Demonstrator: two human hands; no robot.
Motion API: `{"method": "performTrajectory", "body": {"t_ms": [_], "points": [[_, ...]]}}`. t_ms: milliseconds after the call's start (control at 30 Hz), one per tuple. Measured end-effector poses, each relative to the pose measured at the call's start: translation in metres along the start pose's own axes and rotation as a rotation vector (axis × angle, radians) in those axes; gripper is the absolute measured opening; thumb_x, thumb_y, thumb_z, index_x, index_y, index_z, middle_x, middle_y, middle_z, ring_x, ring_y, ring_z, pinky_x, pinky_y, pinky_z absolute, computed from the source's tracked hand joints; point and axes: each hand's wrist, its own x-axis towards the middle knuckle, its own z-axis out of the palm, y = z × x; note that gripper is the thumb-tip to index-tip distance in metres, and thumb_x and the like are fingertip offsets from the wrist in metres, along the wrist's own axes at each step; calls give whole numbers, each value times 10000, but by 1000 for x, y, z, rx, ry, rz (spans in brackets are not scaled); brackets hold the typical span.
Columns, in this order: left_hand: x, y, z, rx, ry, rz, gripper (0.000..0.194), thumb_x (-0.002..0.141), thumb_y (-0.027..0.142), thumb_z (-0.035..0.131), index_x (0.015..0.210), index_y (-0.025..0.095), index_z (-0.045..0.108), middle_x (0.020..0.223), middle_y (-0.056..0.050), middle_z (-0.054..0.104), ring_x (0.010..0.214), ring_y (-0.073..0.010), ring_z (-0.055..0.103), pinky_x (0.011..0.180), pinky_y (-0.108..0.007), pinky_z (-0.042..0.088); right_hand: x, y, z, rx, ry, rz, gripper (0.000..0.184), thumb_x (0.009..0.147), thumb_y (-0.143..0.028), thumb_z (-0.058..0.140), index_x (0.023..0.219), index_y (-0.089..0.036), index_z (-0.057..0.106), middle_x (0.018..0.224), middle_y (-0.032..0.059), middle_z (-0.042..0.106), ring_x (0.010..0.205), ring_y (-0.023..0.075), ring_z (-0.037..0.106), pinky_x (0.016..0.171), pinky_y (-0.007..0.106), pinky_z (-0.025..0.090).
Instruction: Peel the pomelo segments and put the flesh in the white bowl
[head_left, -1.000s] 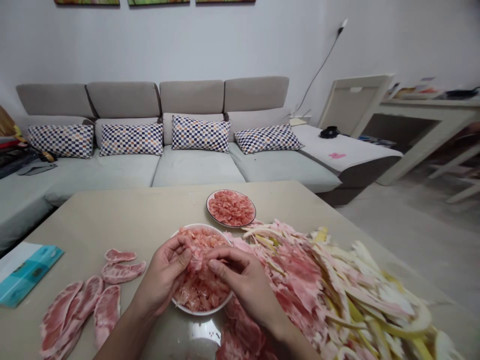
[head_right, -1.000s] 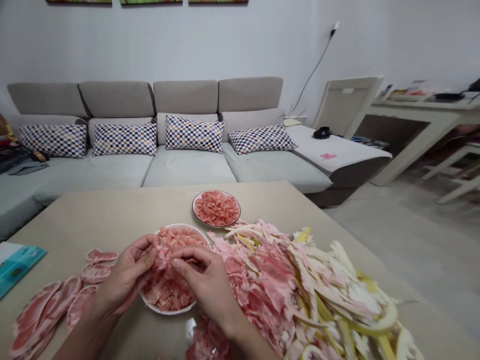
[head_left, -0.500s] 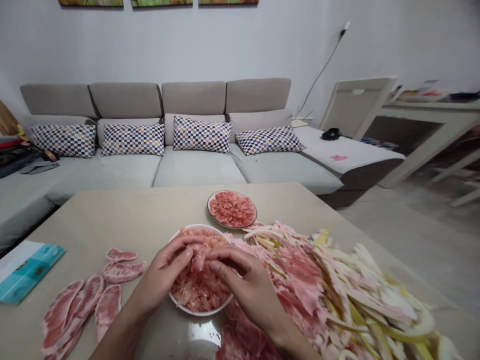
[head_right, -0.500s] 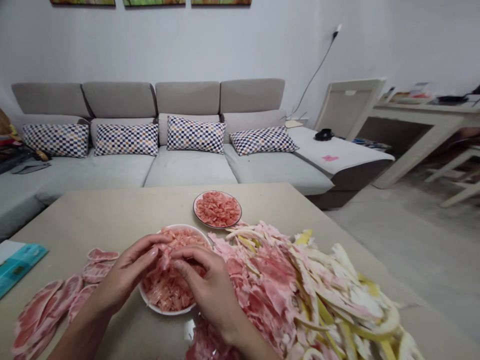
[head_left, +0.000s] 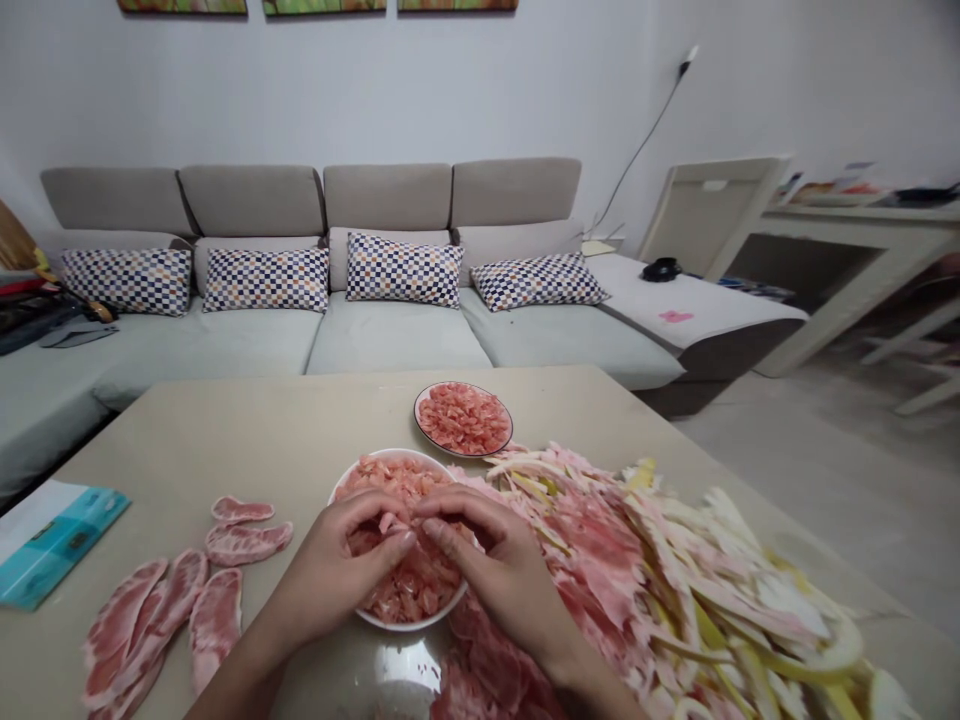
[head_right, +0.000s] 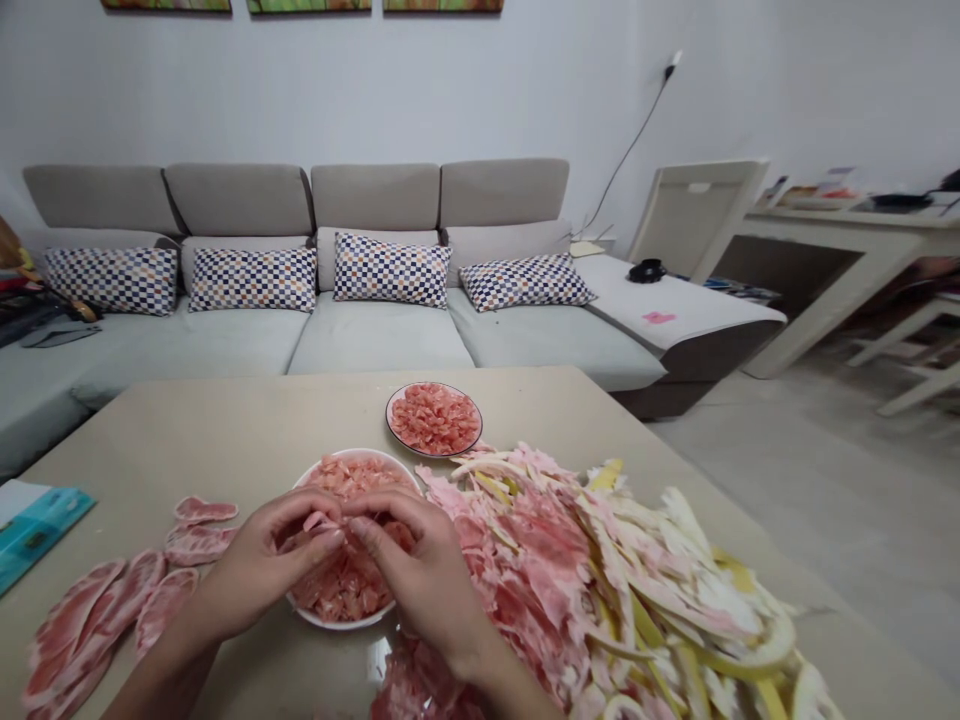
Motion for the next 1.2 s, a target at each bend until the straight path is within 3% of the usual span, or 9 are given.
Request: {"method": "performTrajectory", "body": {"t_ms": [233,400,500,700,900,1200], "points": [[1,1,-7,-56,33,-49,138,804,299,667,765,171,703,732,-21,597,712,-178,543,666,-253,434,5,13,-5,75,87,144,147,844,-321,659,905,-209,731,951,55,743,901,214,675,846,348,534],[2,-1,-10,-22,135,-76,138,792,300,678,744,172,694,752,-26,638,723,-180,567,669,-249,435,6,7,-9,-114,32,20,144,855,-239,630,938,-249,748,1067,60,705,1052,232,621,958,406,478],[1,-3,-6,-10,170,-47,103,802,274,674,756,185,696,790,-29,667,769,-188,595,717,-254,449,1,1,-2,-155,97,-75,131,860,-215,638,936,-256,737,1016,50,699,990,207,631,913,368,498],[0,-1,-1,-60,109,0,100,814,272,679,751,200,707,803,-36,672,812,-202,613,768,-273,462,-4,2,10,-125,68,-93,162,807,-180,711,956,-241,729,986,46,720,878,192,670,781,316,555],[0,0,-3,-79,32,-16,142,841,307,656,829,197,745,852,-51,698,844,-207,628,793,-277,463,-2,4,6,-33,9,19,126,837,-204,679,929,-233,760,943,38,760,859,184,706,775,299,564],[1,-3,-8,-153,-24,-69,170,857,328,646,830,180,723,843,-25,672,832,-179,609,788,-250,440,2,0,-1,-49,50,125,129,817,-228,659,885,-215,768,908,38,765,853,188,702,762,284,559]]}}
